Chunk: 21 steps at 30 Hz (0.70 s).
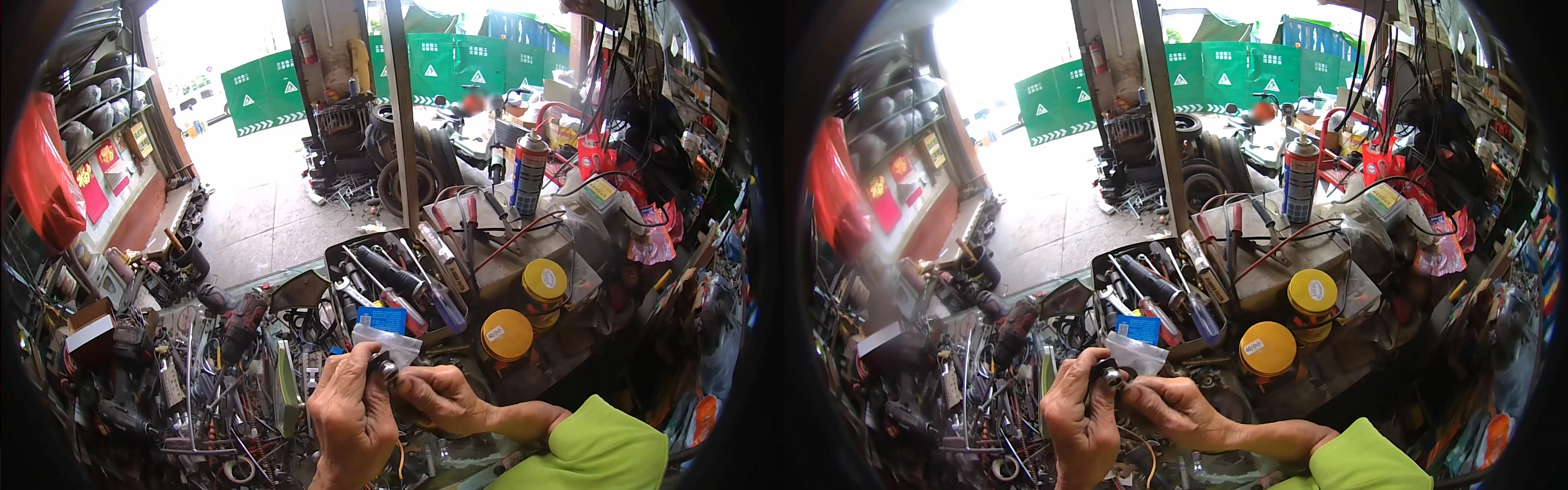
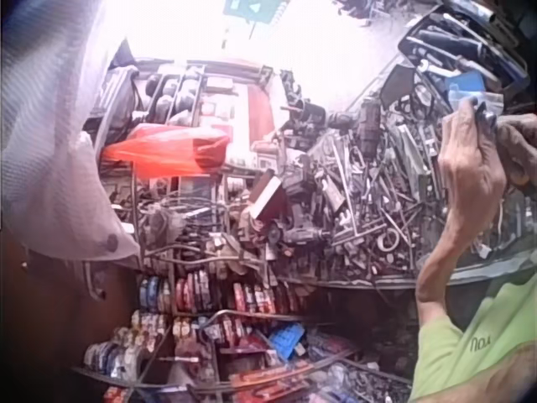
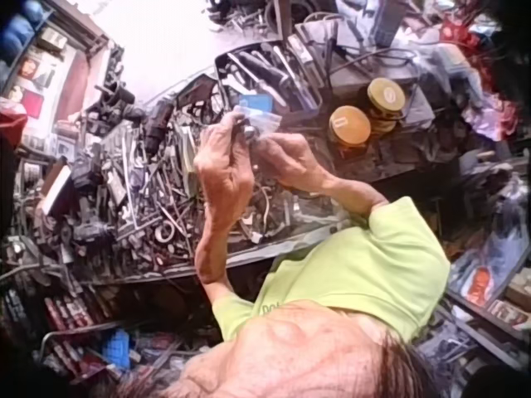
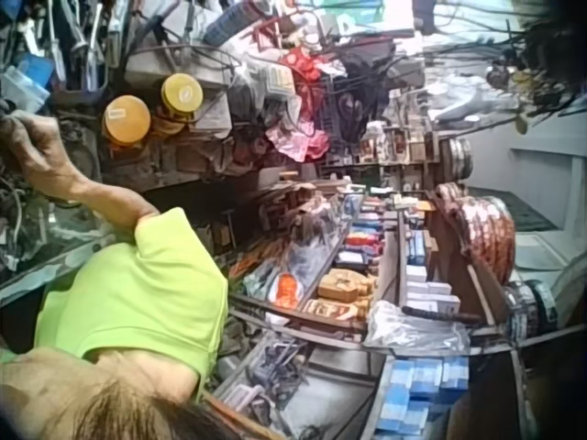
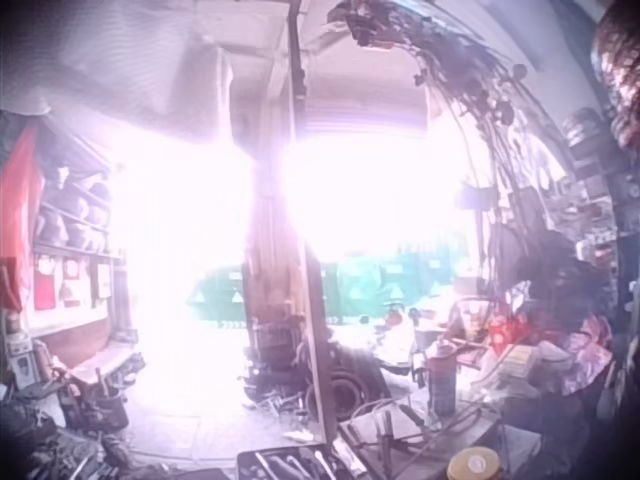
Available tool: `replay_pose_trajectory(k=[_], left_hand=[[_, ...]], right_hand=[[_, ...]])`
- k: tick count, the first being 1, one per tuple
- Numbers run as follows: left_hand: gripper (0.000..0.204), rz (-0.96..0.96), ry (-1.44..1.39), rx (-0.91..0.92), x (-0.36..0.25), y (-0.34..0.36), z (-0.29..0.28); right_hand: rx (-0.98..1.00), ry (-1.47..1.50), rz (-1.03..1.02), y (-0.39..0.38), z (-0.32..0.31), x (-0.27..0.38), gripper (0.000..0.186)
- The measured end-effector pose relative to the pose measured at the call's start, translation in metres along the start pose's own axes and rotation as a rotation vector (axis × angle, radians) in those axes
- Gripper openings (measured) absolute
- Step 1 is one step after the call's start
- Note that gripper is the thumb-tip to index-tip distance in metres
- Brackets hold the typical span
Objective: The person disassembles a small black electrical component, removes a screw, and uses a wrench to tighten a bolt. They then reassemble the component and continue adjusting it with their hands.
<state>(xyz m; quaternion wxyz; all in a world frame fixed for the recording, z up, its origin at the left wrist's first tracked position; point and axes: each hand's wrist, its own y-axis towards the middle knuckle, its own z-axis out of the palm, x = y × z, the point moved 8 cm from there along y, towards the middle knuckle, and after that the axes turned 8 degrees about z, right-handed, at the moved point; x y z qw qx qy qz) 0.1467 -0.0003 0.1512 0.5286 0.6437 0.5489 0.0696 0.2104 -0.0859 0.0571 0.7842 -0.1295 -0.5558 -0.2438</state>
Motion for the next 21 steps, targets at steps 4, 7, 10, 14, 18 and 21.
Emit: replay_pose_trajectory(k=[4, 7, 10, 14, 18, 21], left_hand=[[0.025, -0.004, 0.001, 0.021, 0.003, 0.000, 0.001], [0.024, 0.003, 0.006, 0.045, 0.002, -0.001, 0.002], [0.023, -0.004, -0.004, 0.030, 0.001, -0.002, 0.004], [0.023, 0.000, -0.037, 0.035, 0.003, -0.002, 0.008], [0.024, 0.030, -0.012, 0.139, 0.001, 0.000, 0.010], [0.025, 0.020, -0.002, 0.288, 0.000, -0.005, 0.015]], right_hand=[[0.065, 0.183, 0.112, -0.001, 0.000, -0.002, 0.026], [0.078, 0.162, 0.076, 0.000, -0.008, -0.004, 0.025], [0.015, -0.103, -0.054, 0.001, -0.017, 0.006, 0.025], [-0.027, -0.215, -0.128, -0.001, -0.016, 0.009, 0.025], [0.130, -0.298, -0.055, 0.005, -0.024, 0.021, 0.024], [0.281, -0.676, -0.175, 0.009, -0.027, 0.056, 0.017]])
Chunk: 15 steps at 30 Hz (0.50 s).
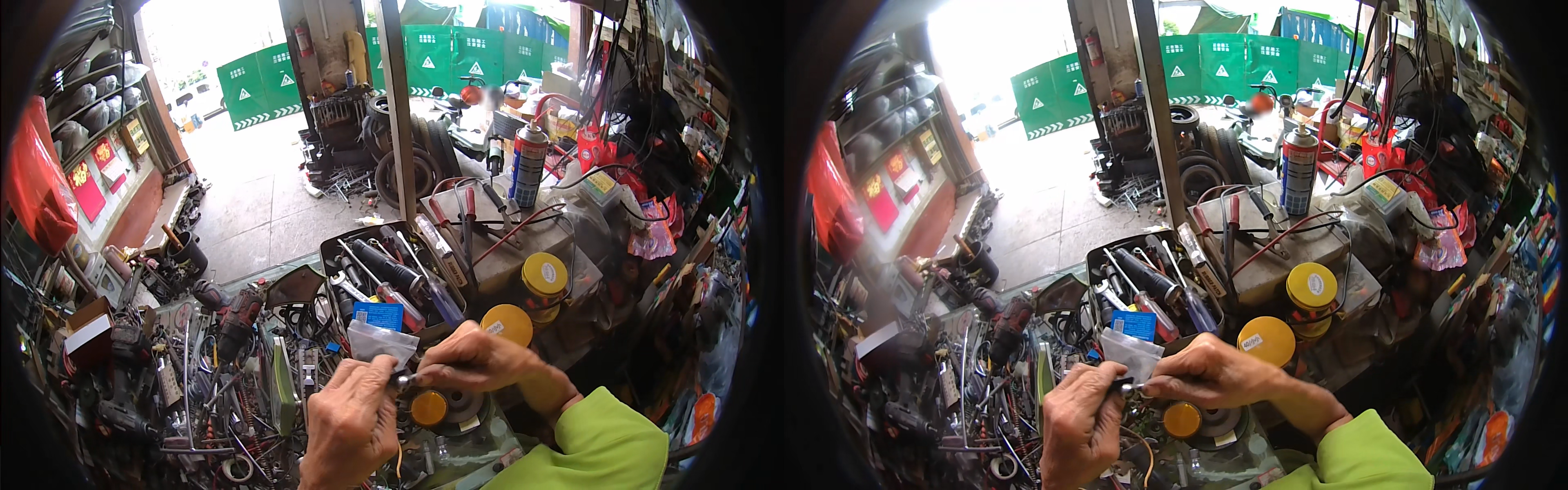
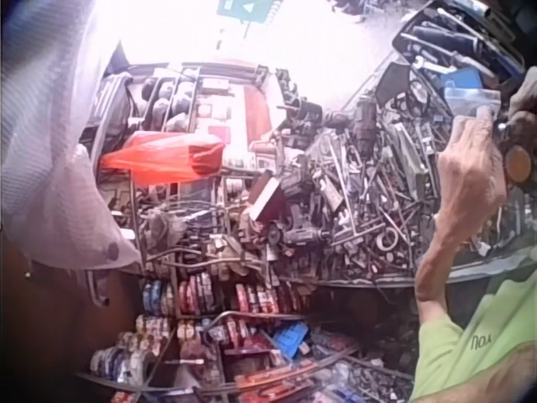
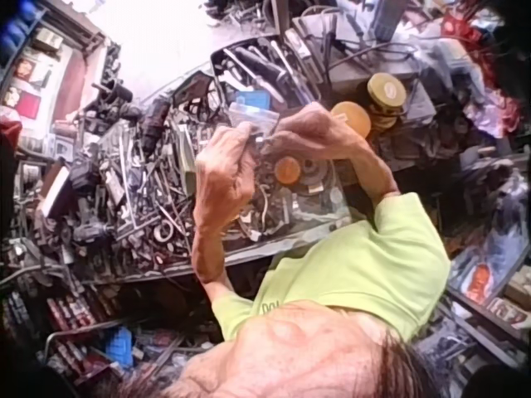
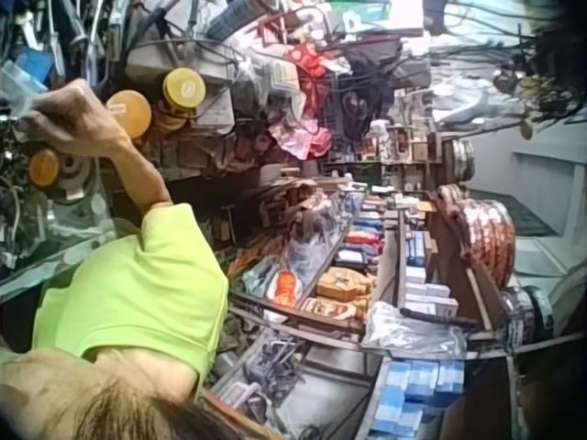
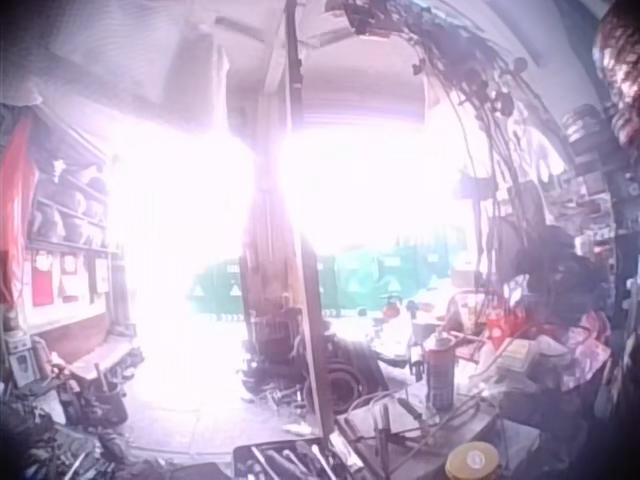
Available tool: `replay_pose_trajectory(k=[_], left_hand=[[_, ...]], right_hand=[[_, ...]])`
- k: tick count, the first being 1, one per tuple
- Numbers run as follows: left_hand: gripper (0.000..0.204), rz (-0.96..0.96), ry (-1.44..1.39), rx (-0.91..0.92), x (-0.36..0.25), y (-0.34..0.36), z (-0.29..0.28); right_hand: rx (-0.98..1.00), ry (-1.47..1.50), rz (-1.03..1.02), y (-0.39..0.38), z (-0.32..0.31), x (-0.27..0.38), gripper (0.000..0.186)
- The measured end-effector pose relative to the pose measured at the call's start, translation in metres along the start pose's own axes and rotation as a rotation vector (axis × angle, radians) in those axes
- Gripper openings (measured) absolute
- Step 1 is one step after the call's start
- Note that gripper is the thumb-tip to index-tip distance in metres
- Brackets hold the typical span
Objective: The person disassembles a small black electrical component, removes a screw, and uses a wrench to tighten a bolt. They then reassemble the component and continue adjusting it with their hands.
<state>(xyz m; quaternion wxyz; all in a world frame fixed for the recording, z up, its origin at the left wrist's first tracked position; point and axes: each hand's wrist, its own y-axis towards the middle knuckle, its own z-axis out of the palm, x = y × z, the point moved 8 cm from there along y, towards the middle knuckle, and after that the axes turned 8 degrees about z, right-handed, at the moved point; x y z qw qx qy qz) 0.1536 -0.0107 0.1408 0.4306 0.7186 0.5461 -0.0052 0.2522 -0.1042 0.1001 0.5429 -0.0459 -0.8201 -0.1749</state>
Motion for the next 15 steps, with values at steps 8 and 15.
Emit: replay_pose_trajectory(k=[8, 15], left_hand=[[0.030, 0.033, 0.008, 0.295, -0.006, -0.008, 0.036], [0.025, -0.077, 0.005, -0.219, 0.003, -0.001, -0.011]], right_hand=[[0.223, -0.865, -0.023, -0.012, -0.007, 0.040, 0.037], [-0.185, -0.378, -0.083, -0.020, -0.021, 0.054, 0.012]])
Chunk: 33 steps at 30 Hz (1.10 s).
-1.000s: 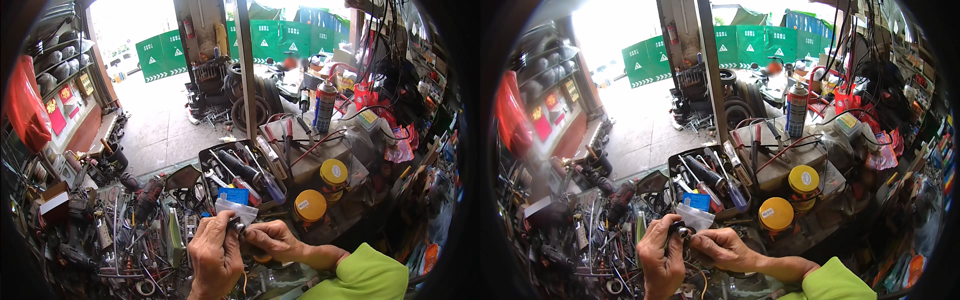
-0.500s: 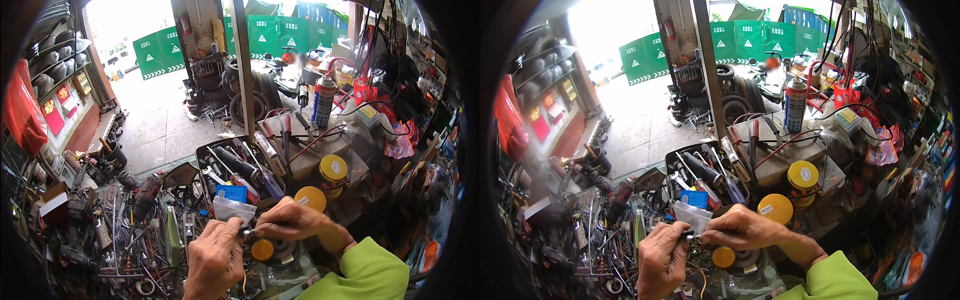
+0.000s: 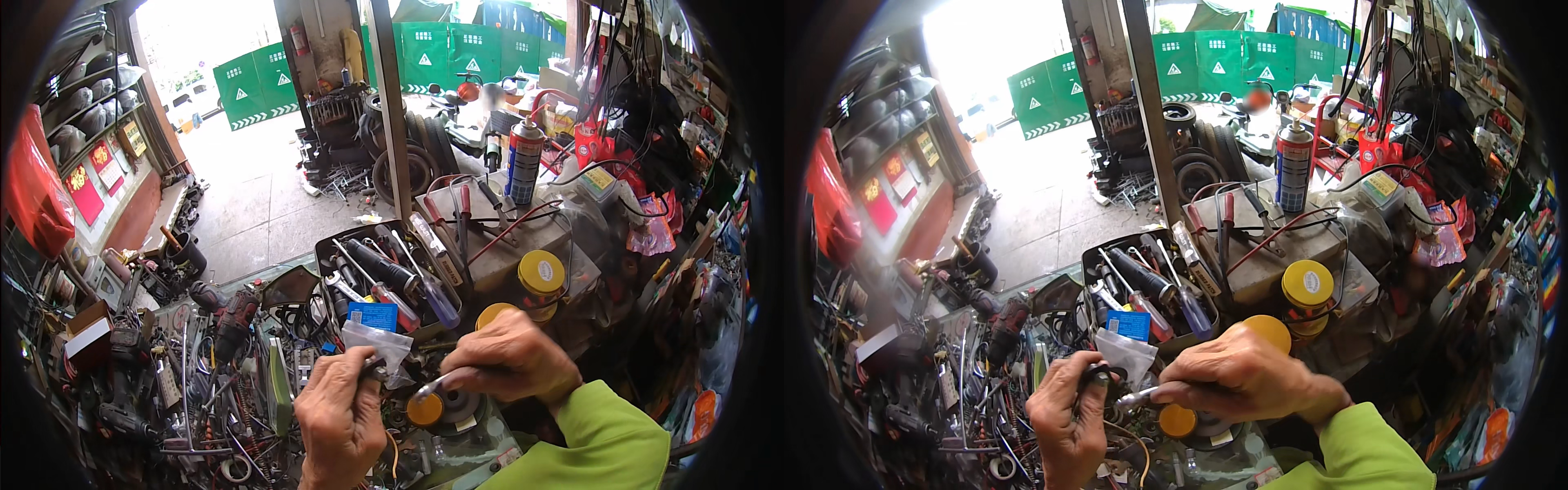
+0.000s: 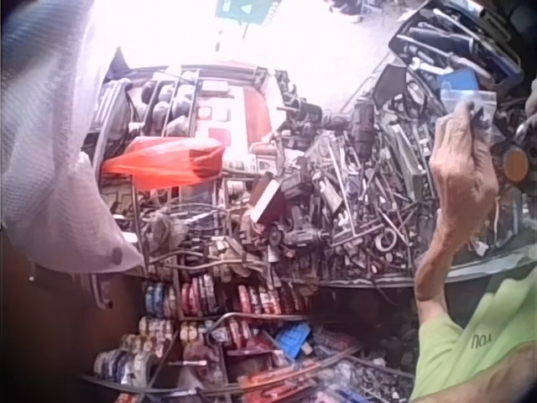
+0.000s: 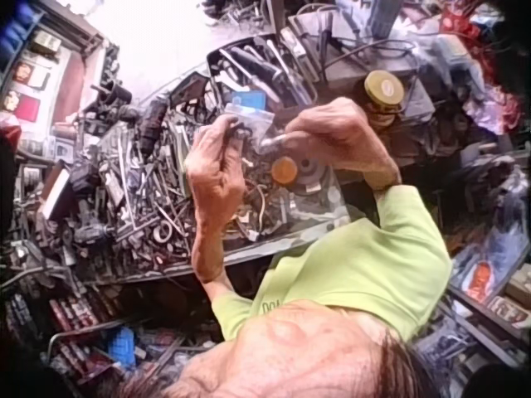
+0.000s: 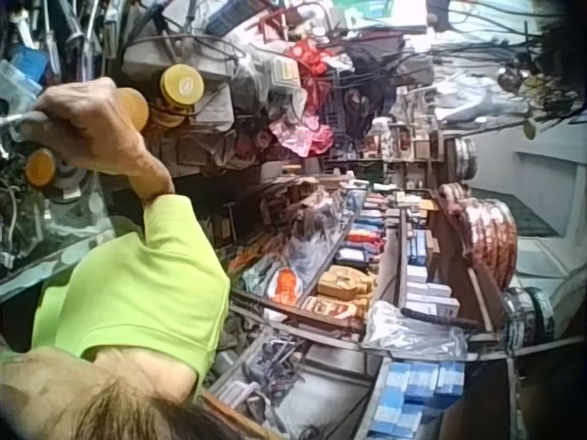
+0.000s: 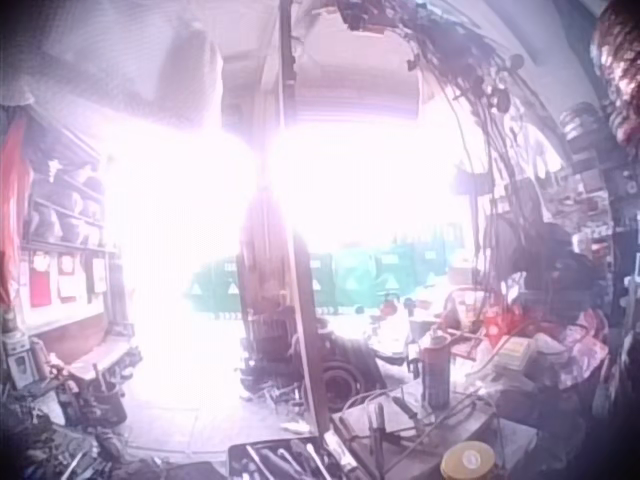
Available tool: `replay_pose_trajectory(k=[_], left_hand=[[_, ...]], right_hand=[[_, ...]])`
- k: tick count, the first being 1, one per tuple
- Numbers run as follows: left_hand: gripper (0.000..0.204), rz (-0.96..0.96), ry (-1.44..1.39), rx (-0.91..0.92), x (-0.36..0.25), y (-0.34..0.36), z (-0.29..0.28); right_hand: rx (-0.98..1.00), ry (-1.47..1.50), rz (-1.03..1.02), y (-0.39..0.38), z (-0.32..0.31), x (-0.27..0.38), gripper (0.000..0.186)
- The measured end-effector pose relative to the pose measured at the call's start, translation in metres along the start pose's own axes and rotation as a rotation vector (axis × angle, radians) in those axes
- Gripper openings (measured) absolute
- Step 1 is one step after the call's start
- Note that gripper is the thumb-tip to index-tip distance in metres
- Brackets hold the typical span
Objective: The person disassembles a small black electrical component, removes a screw, and uses a wrench to tighten a bolt. They then reassemble the component and continue adjusting it with their hands.
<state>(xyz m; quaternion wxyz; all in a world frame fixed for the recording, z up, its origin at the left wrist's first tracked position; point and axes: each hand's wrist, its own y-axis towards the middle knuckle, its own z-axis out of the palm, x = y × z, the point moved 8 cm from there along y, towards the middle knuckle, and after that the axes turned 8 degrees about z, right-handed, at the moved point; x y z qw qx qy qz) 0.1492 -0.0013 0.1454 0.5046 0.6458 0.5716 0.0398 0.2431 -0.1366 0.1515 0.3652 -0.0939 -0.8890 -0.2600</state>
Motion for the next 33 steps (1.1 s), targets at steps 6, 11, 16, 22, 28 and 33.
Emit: replay_pose_trajectory(k=[6, 11, 16, 22, 28, 33], left_hand=[[0.029, -0.009, -0.053, -0.059, -0.002, -0.001, 0.003], [0.030, -0.005, -0.064, -0.077, 0.001, -0.002, 0.002], [0.026, -0.018, -0.063, -0.066, 0.003, -0.002, 0.005], [0.025, 0.048, 0.005, 0.144, -0.004, 0.001, 0.007], [0.020, 0.119, 0.069, 0.520, -0.001, -0.018, 0.040], [0.025, 0.055, -0.016, 0.475, -0.005, -0.012, 0.034]], right_hand=[[-0.108, 0.510, 0.182, -0.010, 0.052, -0.036, 0.020], [-0.101, 0.748, 0.291, -0.012, 0.077, -0.050, 0.025], [-0.039, 1.142, 0.516, -0.016, 0.100, -0.057, 0.026], [0.063, 0.710, 0.261, -0.008, 0.070, -0.059, 0.024], [0.277, -0.076, -0.036, -0.002, 0.037, -0.044, 0.022], [0.193, -0.292, -0.044, -0.009, 0.025, -0.022, 0.024]])
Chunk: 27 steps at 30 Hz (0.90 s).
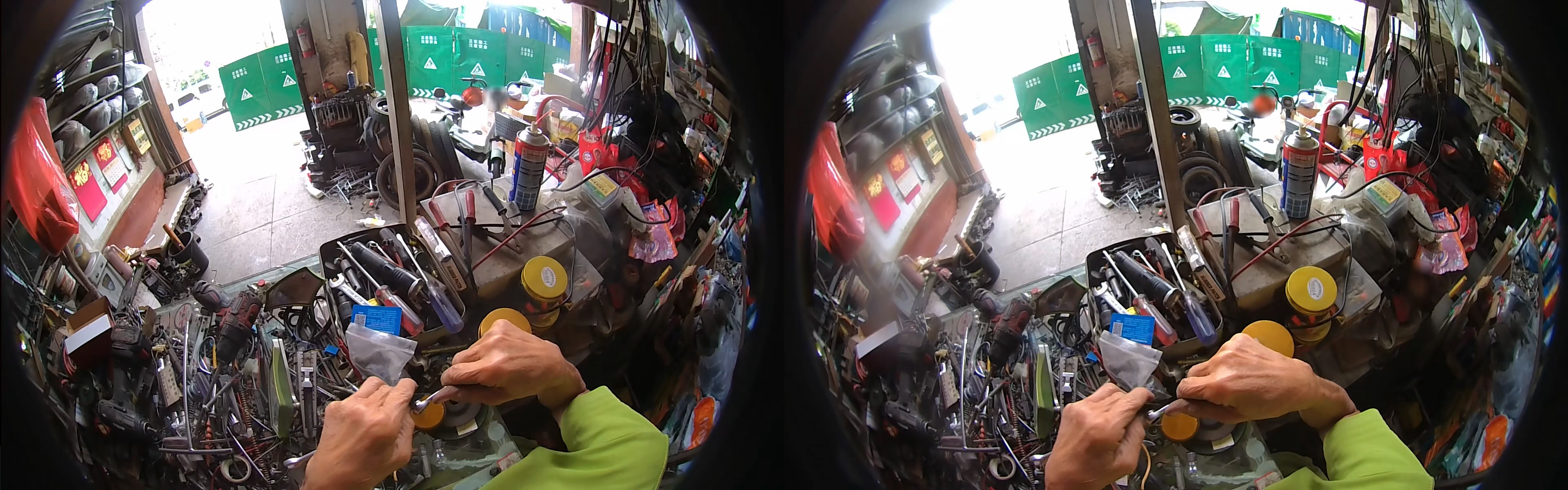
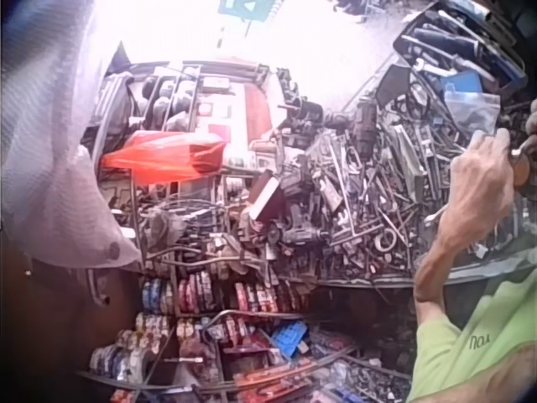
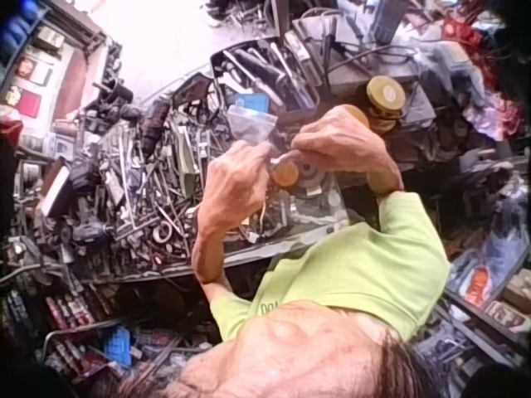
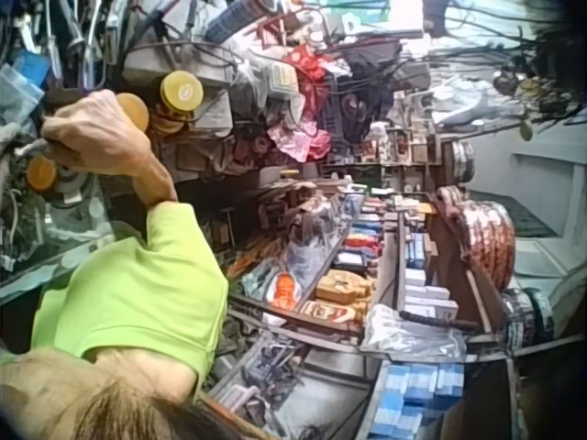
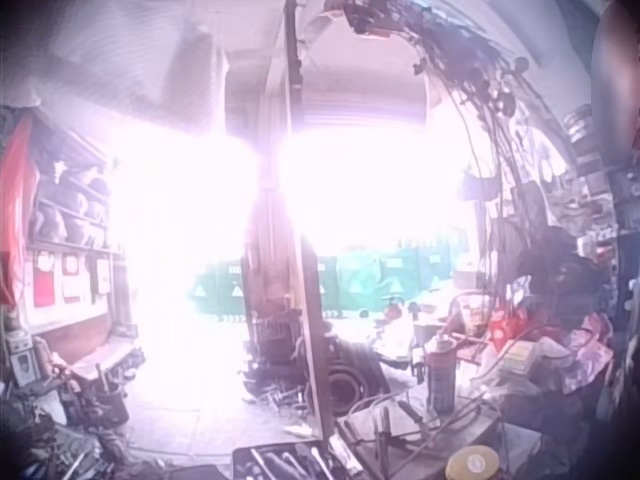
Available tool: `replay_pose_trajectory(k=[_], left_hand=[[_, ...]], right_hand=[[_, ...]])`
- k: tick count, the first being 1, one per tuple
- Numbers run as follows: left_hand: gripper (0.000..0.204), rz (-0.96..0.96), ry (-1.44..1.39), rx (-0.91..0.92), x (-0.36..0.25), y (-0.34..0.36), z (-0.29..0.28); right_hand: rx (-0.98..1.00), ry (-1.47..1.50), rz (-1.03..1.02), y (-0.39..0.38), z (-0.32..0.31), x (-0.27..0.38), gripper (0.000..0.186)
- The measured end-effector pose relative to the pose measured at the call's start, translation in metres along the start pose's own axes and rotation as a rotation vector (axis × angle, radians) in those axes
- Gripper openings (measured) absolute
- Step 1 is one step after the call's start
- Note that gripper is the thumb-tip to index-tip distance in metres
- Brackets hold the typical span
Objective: The person disassembles a small black electrical component, removes a screw, and uses a wrench to tighten a bolt. They then reassemble the component and continue adjusting it with their hands.
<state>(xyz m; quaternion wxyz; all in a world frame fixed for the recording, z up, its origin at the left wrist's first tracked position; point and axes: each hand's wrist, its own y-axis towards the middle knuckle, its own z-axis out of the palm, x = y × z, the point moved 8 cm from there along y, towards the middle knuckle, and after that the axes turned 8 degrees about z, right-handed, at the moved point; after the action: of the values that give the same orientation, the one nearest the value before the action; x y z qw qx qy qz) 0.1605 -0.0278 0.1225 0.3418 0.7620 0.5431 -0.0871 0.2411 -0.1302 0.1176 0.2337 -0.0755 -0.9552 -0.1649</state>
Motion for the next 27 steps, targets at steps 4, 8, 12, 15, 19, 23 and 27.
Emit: replay_pose_trajectory(k=[4, 8, 12, 15, 19, 23, 27], left_hand=[[0.027, -0.046, -0.144, -0.179, -0.001, -0.001, -0.025], [0.025, -0.088, -0.152, -0.374, 0.004, 0.001, -0.034], [0.026, -0.067, -0.117, -0.434, 0.002, -0.003, -0.033], [0.026, -0.089, -0.135, -0.462, 0.005, -0.005, -0.034], [0.026, -0.063, -0.145, -0.470, 0.007, -0.002, -0.035], [0.025, -0.023, -0.122, -0.517, 0.008, -0.002, -0.031], [0.024, -0.060, -0.059, -0.484, 0.005, -0.003, -0.031]], right_hand=[[-0.098, 0.287, -0.012, -0.001, -0.005, 0.003, 0.014], [-0.318, 0.688, 0.080, -0.001, 0.017, -0.001, 0.015], [-0.253, 0.901, 0.210, 0.001, 0.042, -0.008, 0.017], [-0.275, 0.967, 0.250, 0.003, 0.049, -0.008, 0.022], [-0.275, 1.259, 0.377, -0.001, 0.074, -0.013, 0.026], [-0.228, 1.512, 0.502, 0.001, 0.085, -0.009, 0.026], [-0.210, 1.408, 0.425, 0.004, 0.082, -0.009, 0.026]])
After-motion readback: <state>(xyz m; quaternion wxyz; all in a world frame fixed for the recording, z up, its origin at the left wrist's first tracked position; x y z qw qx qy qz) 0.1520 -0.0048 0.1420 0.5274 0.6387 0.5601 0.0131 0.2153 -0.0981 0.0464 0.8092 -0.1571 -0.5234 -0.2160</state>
